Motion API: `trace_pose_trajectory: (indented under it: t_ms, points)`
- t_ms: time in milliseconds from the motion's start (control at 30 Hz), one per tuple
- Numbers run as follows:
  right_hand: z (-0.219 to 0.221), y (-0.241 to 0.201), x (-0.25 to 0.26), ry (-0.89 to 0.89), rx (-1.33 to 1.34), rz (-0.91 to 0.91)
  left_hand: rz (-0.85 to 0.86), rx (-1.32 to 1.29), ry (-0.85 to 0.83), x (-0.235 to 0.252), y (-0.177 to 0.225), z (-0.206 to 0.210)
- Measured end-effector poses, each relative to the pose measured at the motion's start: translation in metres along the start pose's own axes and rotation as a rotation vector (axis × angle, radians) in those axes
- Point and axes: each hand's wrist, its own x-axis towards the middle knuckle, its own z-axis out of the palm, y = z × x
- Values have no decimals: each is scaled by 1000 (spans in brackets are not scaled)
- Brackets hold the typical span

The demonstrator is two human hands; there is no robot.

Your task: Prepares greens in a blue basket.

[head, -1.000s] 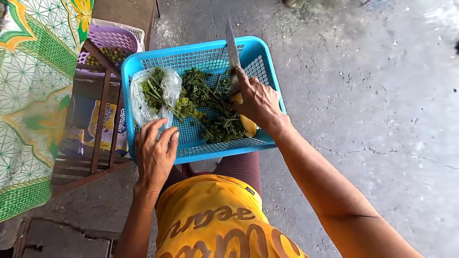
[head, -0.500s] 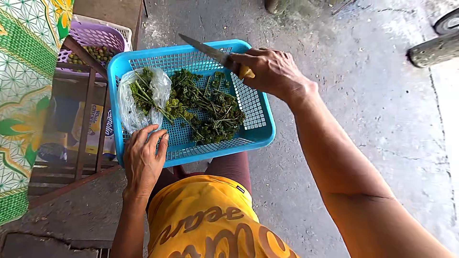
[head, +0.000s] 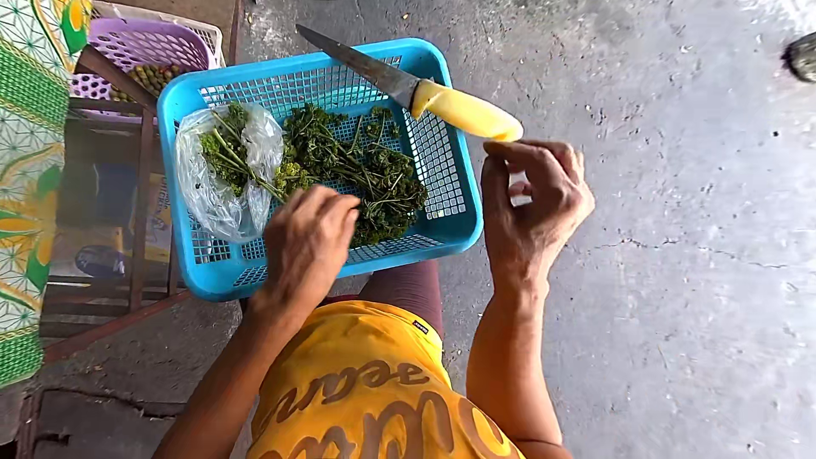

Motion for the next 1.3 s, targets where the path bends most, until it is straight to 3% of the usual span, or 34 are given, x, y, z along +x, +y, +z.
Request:
trace_pose_trajectory:
  t_ms: [133, 233, 333, 467, 600, 733, 833, 933, 1067, 1133, 1200, 1300]
  points:
    - [1, 8, -25, -13, 111, 107, 234, 33, -240, 55, 19, 63]
    - [-7, 12, -26, -10, 118, 95, 278, 166, -442, 70, 23, 88]
    - [-13, 18, -25, -20, 148, 94, 226, 205, -432, 59, 9, 79]
    - [-9, 14, -16, -97, 163, -7, -15, 225, -427, 43, -23, 33]
    - [26, 6, 21, -389, 46, -135, -136, 117, -400, 31, -31, 16]
    - [74, -3, 57, -865, -233, -19, -183, 215, -566, 35, -12, 30]
    - [88, -7, 65, -998, -365, 24, -203, 281, -697, 39, -6, 36]
    - [83, 2, 60, -1012, -198, -10, -206, 154, -708, 34, -23, 32]
    - [42, -9, 58, -1024, 368, 19, -183, -163, -612, 24, -54, -3]
    - [25, -13, 58, -920, 527, -26, -151, -247, -529, 17, -59, -25]
    - [17, -16, 61, -738, 517, -142, -125, -247, -444, 11, -61, -37]
    - [17, -19, 64, -514, 426, -224, -107, -22, -430, 4, -58, -39]
